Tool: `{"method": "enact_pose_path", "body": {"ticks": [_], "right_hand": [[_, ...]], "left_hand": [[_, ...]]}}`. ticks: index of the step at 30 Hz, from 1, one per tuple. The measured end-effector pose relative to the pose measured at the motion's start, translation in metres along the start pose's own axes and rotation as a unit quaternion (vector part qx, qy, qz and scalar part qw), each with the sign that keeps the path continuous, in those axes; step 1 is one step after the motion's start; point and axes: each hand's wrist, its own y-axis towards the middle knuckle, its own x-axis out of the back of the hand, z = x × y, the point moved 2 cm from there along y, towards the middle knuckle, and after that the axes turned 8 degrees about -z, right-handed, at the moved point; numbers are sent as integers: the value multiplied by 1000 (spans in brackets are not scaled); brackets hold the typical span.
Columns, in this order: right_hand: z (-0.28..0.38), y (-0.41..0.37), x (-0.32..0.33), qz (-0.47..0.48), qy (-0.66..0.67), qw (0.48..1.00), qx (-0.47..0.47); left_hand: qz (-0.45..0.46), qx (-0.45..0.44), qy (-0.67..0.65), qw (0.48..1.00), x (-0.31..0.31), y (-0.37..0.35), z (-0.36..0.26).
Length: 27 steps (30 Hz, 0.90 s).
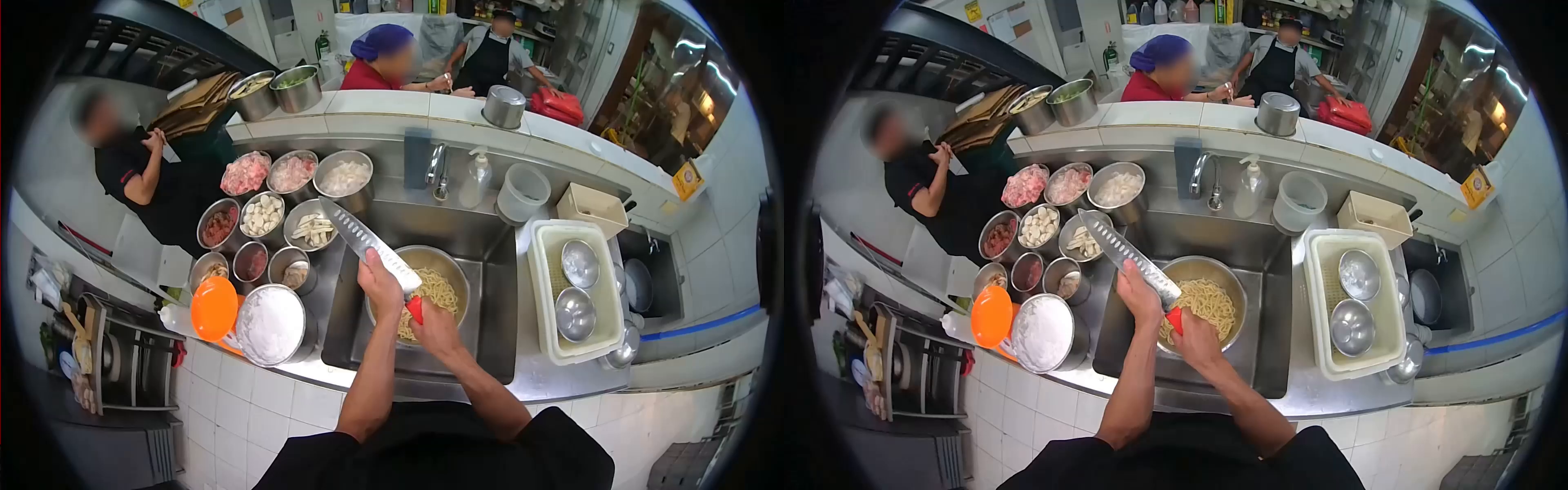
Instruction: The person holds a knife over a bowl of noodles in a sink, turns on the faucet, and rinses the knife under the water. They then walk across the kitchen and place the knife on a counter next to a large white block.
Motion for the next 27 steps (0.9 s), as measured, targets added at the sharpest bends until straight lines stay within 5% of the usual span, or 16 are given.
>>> {"method": "enact_pose_path", "body": {"ticks": [5, 14, 21, 27], "right_hand": [[1, -9, 0, -10, 52, 997, -50], [-8, 3, 15, 49, -6, 999, -6], [0, 3, 25, 37, -1, 999, 15], [7, -16, 33, -28, 82, 996, 18]], "left_hand": [[16, 3, 25, 1000, 5, -4, 4], [19, -13, 21, 1000, 8, 1, 10], [22, -44, 21, 999, -2, 9, -2], [18, 13, -74, 997, -2, 19, -13]]}}
